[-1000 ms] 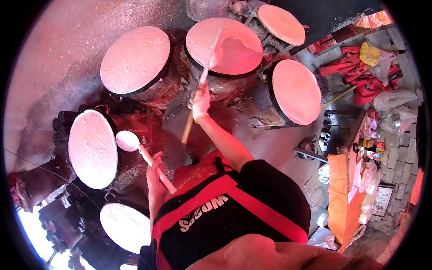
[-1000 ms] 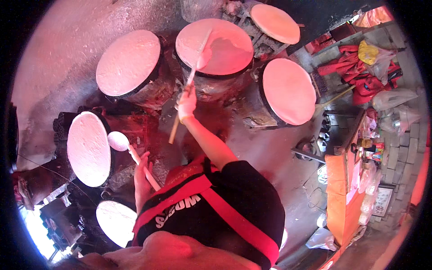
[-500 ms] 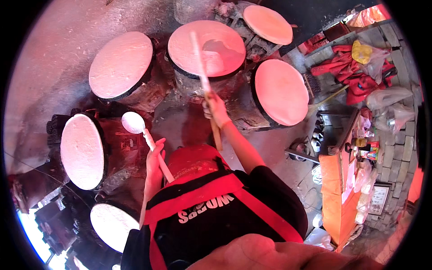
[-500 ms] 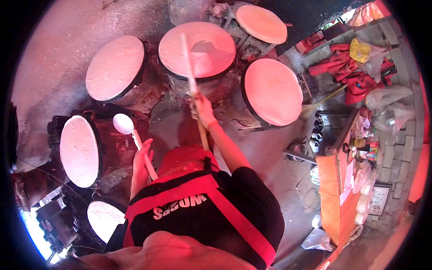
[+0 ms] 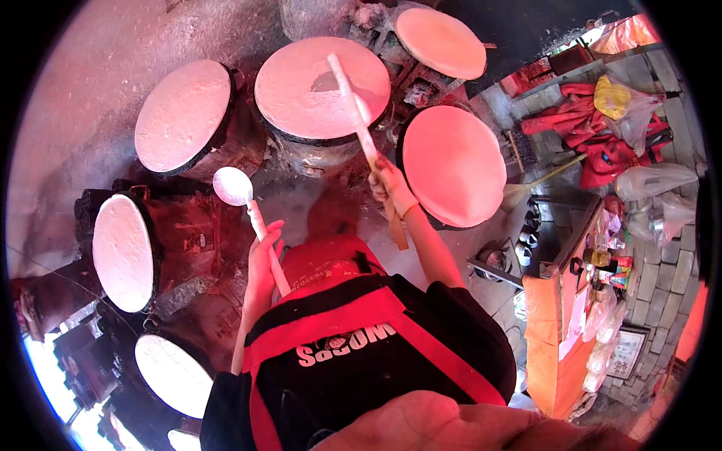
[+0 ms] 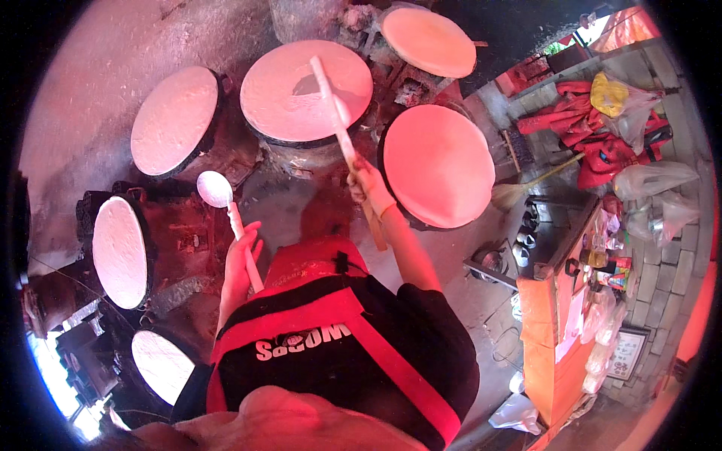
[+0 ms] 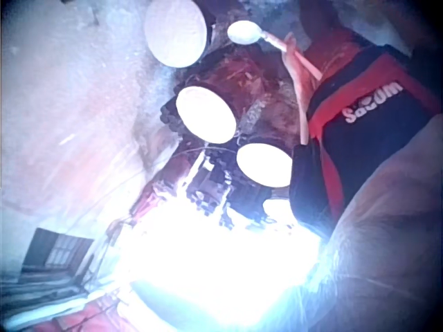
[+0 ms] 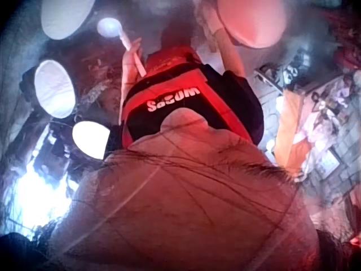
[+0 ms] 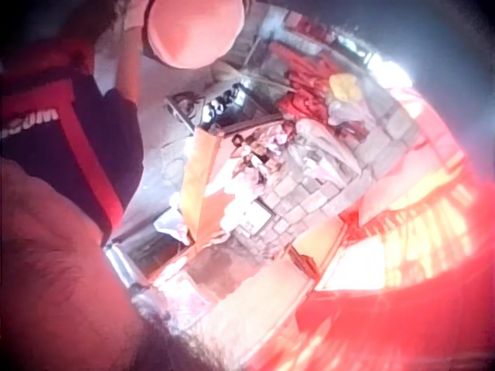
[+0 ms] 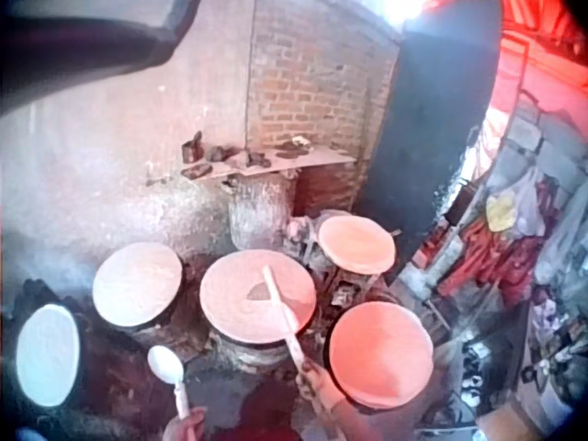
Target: The person makes rice paper by spreading batter on several heated surfaces using a ladle and a stick, then peeling off the cooked sheets one by one.
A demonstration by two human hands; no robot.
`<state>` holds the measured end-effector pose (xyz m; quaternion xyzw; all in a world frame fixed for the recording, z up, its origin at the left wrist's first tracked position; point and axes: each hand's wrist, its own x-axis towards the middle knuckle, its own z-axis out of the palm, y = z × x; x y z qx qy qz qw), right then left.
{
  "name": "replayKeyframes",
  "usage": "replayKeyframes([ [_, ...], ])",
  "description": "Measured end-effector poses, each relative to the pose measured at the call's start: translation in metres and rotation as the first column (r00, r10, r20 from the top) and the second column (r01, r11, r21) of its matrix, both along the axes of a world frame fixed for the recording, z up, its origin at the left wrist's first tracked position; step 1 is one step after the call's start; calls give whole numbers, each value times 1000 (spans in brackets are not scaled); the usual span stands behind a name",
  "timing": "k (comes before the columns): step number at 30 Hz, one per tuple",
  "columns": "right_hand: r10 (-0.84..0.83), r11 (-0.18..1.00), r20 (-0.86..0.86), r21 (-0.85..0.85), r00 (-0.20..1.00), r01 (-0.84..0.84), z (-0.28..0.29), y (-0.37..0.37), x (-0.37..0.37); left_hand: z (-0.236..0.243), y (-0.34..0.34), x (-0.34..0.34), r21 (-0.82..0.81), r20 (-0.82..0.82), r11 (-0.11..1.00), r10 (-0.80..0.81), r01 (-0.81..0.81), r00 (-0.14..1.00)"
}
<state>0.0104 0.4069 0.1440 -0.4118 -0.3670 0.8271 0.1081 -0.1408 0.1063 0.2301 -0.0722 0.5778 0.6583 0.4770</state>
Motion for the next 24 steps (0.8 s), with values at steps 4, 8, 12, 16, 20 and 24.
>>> replayKeyframes([
  [4,-47,998,-25,51,999,48,-11,67,-15,-8,18,15,-10,74,999,36,-35,997],
  [8,-157,944,-57,285,986,167,1,81,-66,5,36,27,23,88,998,60,-62,994],
  [12,14,723,158,680,987,-119,-10,59,-84,9,40,17,72,64,997,17,-22,998],
  [16,-305,465,-115,848,946,253,10,10,-62,8,30,2,80,3,996,51,-51,999],
  [20,-377,493,4,848,926,197,-43,-4,-95,15,42,-13,113,64,994,-13,5,998],
  [24,-81,965,-56,245,995,92,35,-15,-120,18,45,-26,138,61,989,-68,59,996],
])
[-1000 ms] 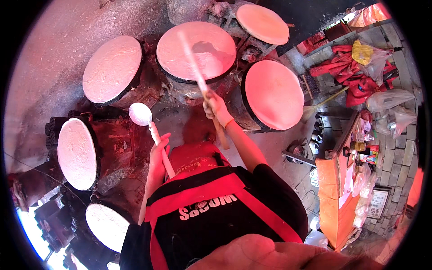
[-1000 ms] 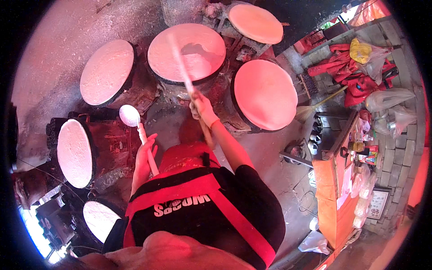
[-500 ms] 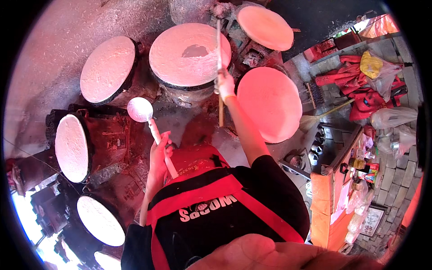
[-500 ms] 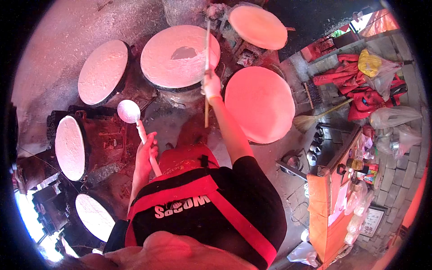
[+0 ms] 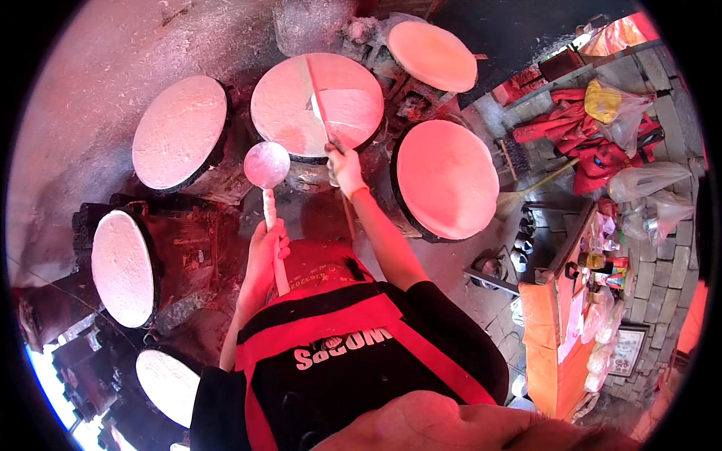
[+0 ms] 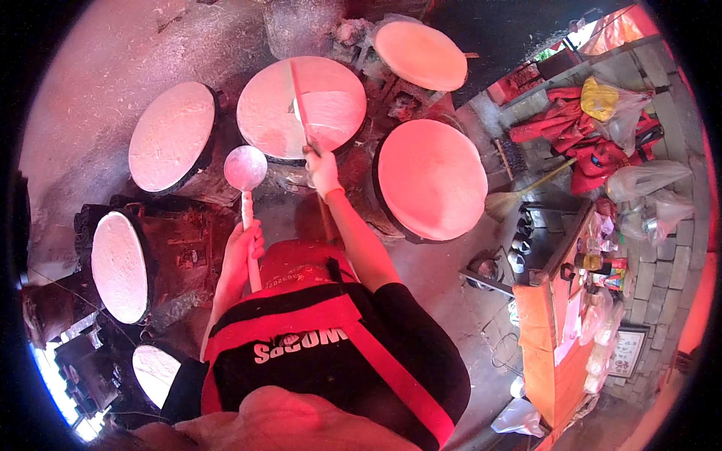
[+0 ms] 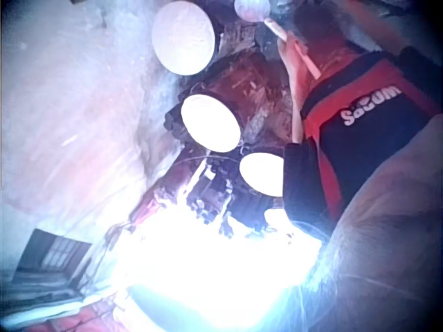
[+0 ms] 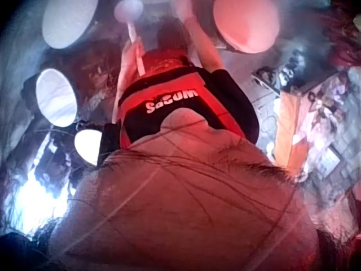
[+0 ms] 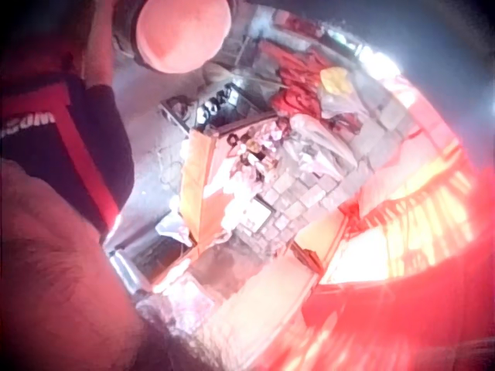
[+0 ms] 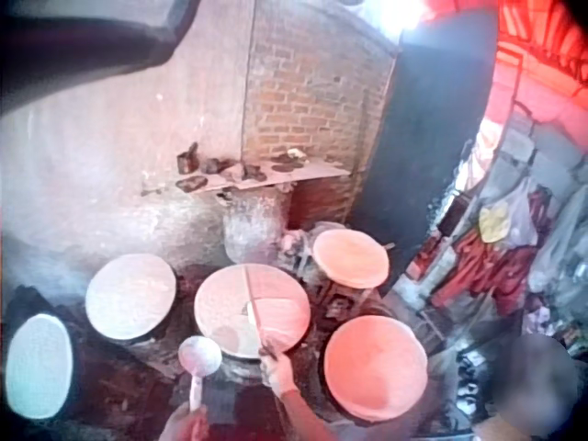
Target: The person makes rice paper by spreading batter on several heated surfaces using a ladle and a stick, then peeling off the cooked sheets one by one.
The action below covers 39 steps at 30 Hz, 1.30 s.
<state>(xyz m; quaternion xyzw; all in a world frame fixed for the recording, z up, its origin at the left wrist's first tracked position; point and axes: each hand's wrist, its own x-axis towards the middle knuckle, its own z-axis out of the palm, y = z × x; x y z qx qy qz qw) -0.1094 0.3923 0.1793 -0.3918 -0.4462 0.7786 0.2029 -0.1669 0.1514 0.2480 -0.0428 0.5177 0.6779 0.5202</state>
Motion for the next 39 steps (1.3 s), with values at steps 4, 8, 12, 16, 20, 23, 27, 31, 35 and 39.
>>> replayKeyframes([
  [4,-344,835,150,500,927,229,-55,-2,41,-7,0,-15,0,-16,999,-42,42,999],
  [8,-320,786,235,607,918,118,-41,-34,22,-5,-4,-22,-2,68,997,-77,78,995],
  [12,-192,851,183,521,964,71,-52,6,7,-9,-5,-27,24,125,994,-110,108,986],
  [16,-266,815,223,571,938,95,-33,-1,38,-16,-12,-35,28,100,994,-105,103,989],
  [20,-148,790,291,610,945,-64,-35,-20,35,-21,-11,-37,-18,96,994,-104,106,990],
  [23,-187,806,256,591,948,0,-50,19,38,-21,-7,-42,-36,82,988,-147,150,986],
  [27,-134,824,225,566,965,-17,-60,10,58,-30,9,-58,-29,-6,976,-214,214,977],
  [31,-56,960,154,279,986,11,-30,-69,95,-50,49,-99,-18,-186,967,-254,256,949],
  [35,-406,875,40,305,913,376,-29,-101,91,-72,117,-130,-101,-330,961,-275,256,903],
  [39,-238,963,90,-109,967,248,-24,-118,53,-77,158,-111,-179,-265,956,-275,233,924],
])
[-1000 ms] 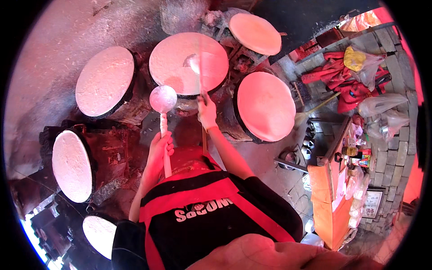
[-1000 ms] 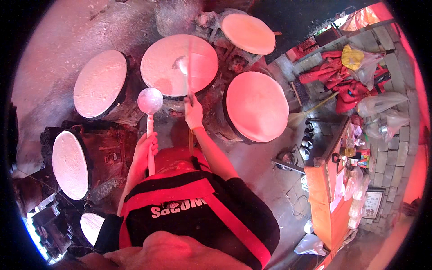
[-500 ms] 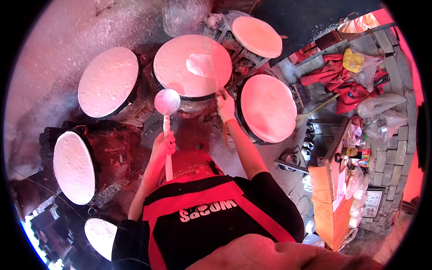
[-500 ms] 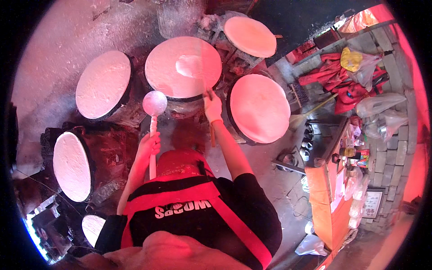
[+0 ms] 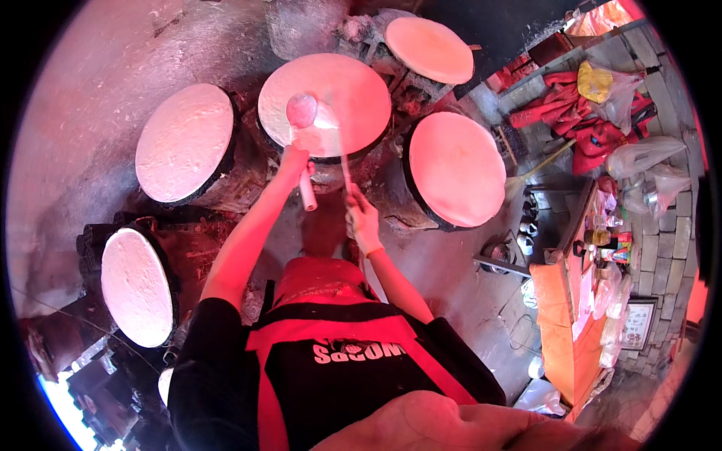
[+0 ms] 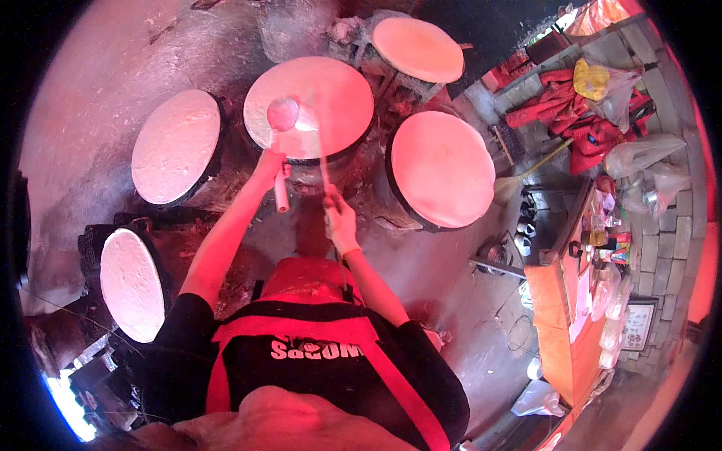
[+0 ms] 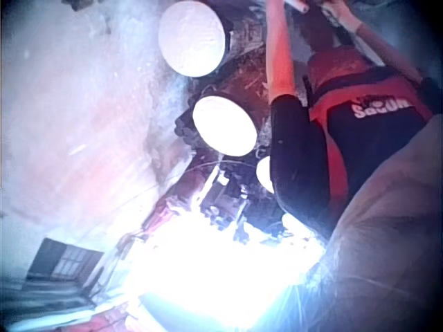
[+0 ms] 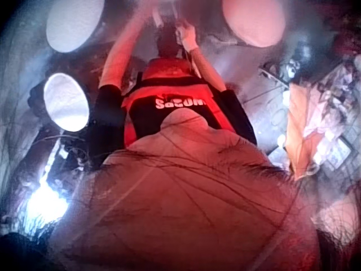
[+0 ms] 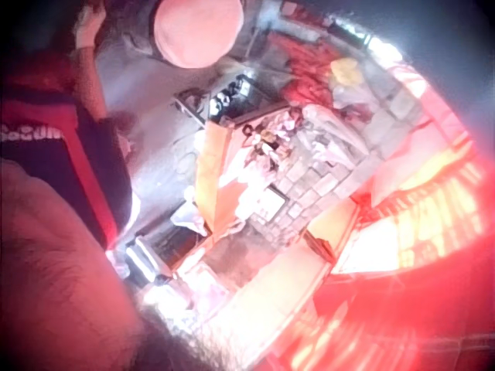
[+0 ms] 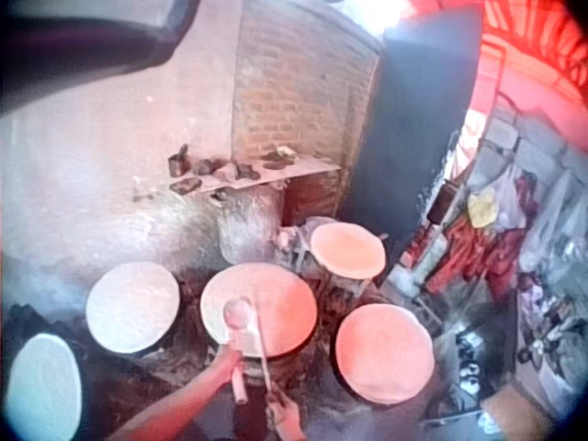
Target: The person makes rice paper by spreading batter on several heated surfaces using a ladle and a stick, then peeling off the cooked sheets one by one.
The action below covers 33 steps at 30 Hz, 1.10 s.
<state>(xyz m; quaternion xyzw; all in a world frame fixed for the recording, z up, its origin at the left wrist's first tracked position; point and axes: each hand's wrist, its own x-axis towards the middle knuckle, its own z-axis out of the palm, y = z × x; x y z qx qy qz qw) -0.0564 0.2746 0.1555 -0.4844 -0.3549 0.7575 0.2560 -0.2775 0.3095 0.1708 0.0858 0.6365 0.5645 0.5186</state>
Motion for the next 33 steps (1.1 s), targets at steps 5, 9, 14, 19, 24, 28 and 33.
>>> replayKeyframes([
  [5,112,989,-79,-92,991,-119,18,12,-6,27,-21,-29,125,912,969,-28,-213,409],
  [9,-92,994,43,68,995,89,39,59,20,91,-81,-33,343,846,936,-271,-79,459],
  [14,163,655,518,579,840,-485,7,-2,21,96,-120,-20,139,774,985,-46,-99,631],
  [19,-92,660,470,689,878,-300,21,37,43,83,-192,21,48,738,973,117,-224,665],
  [24,100,567,615,610,782,-553,1,34,85,39,-223,86,-37,645,925,310,-377,698],
  [28,269,317,726,554,633,-770,33,41,121,37,-220,128,-112,845,825,372,-554,383],
  [33,-126,2,736,671,665,-742,17,114,217,54,-204,184,-46,940,769,249,-638,232],
])
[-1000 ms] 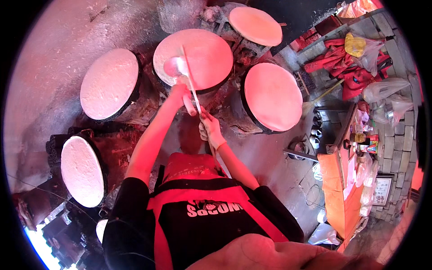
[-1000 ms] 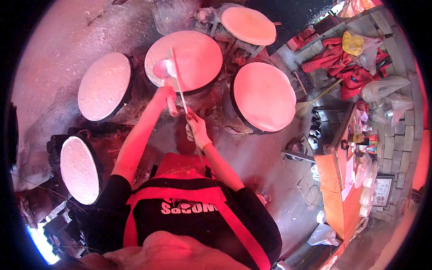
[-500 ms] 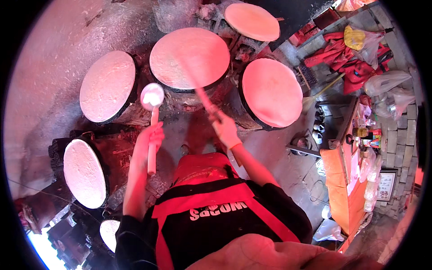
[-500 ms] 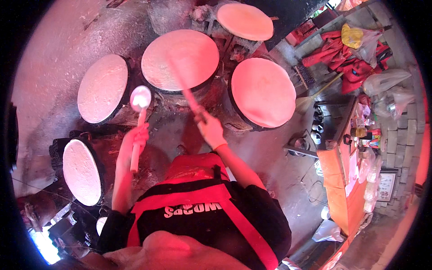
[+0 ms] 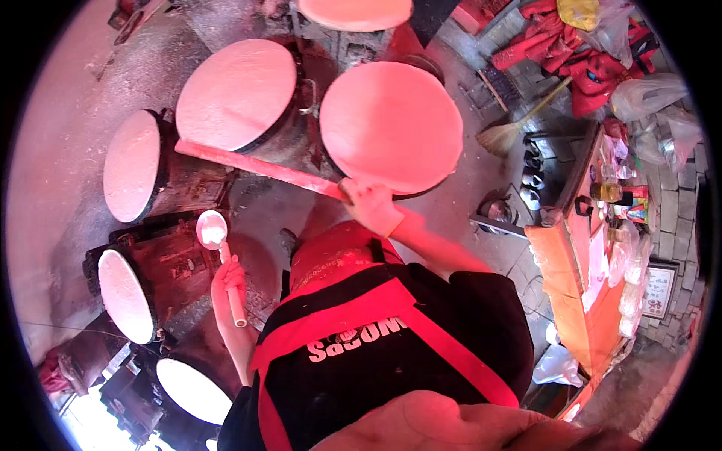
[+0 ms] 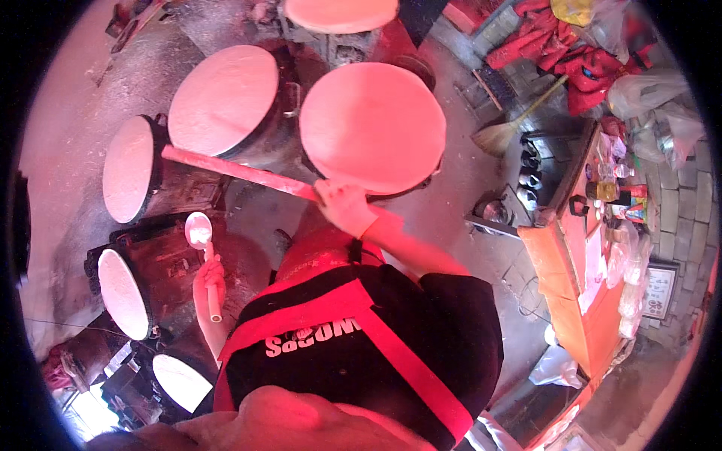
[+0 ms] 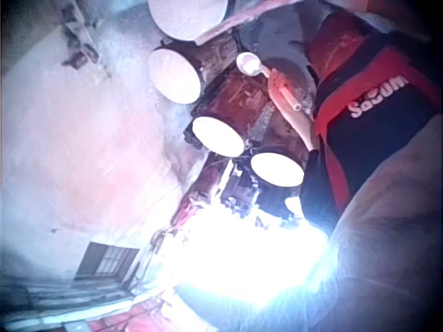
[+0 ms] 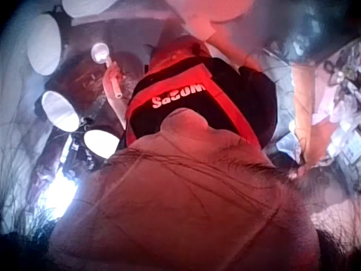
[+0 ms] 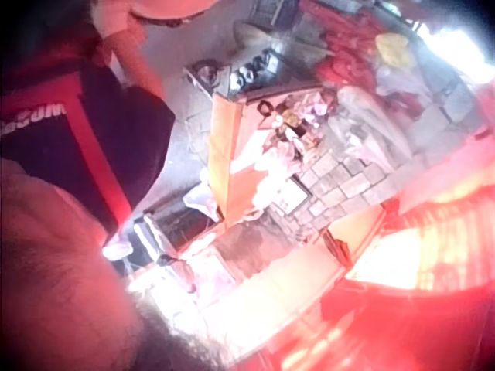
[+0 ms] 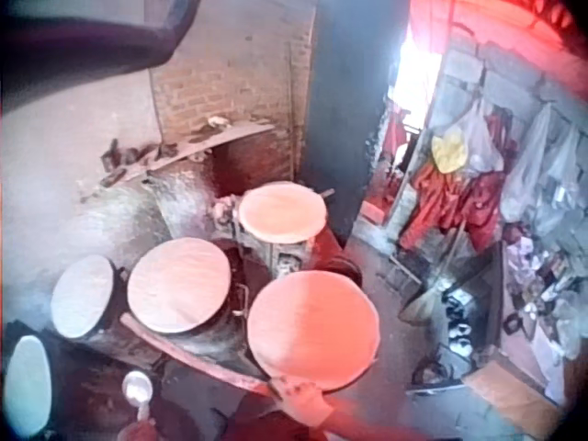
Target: The person makes rice paper by spreading batter on several heated surfaces using a ladle and a stick, then peeling off the cooked sheets one by one.
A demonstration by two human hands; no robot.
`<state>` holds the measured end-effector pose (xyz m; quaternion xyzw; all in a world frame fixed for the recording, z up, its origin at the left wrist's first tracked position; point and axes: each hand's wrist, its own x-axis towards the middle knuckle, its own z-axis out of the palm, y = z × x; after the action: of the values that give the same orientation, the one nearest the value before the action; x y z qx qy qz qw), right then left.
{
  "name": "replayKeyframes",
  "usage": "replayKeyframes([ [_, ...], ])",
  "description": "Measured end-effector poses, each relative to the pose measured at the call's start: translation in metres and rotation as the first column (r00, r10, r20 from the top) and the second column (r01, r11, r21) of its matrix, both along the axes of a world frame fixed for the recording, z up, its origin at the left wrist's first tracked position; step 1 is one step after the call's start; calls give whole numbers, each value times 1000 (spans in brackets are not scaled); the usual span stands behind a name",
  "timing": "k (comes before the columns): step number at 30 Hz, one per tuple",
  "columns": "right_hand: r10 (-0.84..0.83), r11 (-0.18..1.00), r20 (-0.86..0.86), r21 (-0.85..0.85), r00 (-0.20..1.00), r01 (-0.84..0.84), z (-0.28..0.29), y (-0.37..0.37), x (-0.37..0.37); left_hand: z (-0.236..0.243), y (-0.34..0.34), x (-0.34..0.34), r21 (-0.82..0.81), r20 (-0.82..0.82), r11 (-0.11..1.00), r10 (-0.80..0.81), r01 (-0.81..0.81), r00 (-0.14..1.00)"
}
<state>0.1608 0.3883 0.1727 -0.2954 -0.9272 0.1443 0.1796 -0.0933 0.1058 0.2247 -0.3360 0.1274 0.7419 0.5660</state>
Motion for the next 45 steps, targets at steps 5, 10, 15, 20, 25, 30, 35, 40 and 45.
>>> replayKeyframes([
  [5,-47,996,118,80,992,38,11,48,71,10,35,40,-32,-27,999,-2,1,1000],
  [10,-24,1000,216,18,976,20,4,83,90,15,63,54,-50,0,999,0,0,1000],
  [15,64,997,280,-60,958,-49,103,173,54,21,76,65,-77,-111,996,37,-46,993],
  [20,-139,968,-13,-212,990,133,245,288,-11,40,110,40,-24,-160,1000,3,-7,987],
  [25,-546,838,-329,-218,771,500,310,420,-46,55,171,-22,-24,-218,998,-68,64,974],
  [30,-691,706,-553,-656,466,267,164,583,-68,37,214,-97,-89,-334,989,-141,117,932],
  [35,-929,367,-352,-915,112,168,46,534,-159,39,234,-142,-278,-420,958,-186,69,888],
  [40,-948,304,-282,-677,146,670,-145,589,-108,45,249,-156,-313,-410,944,-233,103,882],
  [45,-961,197,-260,-884,-96,423,-101,537,-149,40,218,-133,-245,-325,968,-133,53,936],
])
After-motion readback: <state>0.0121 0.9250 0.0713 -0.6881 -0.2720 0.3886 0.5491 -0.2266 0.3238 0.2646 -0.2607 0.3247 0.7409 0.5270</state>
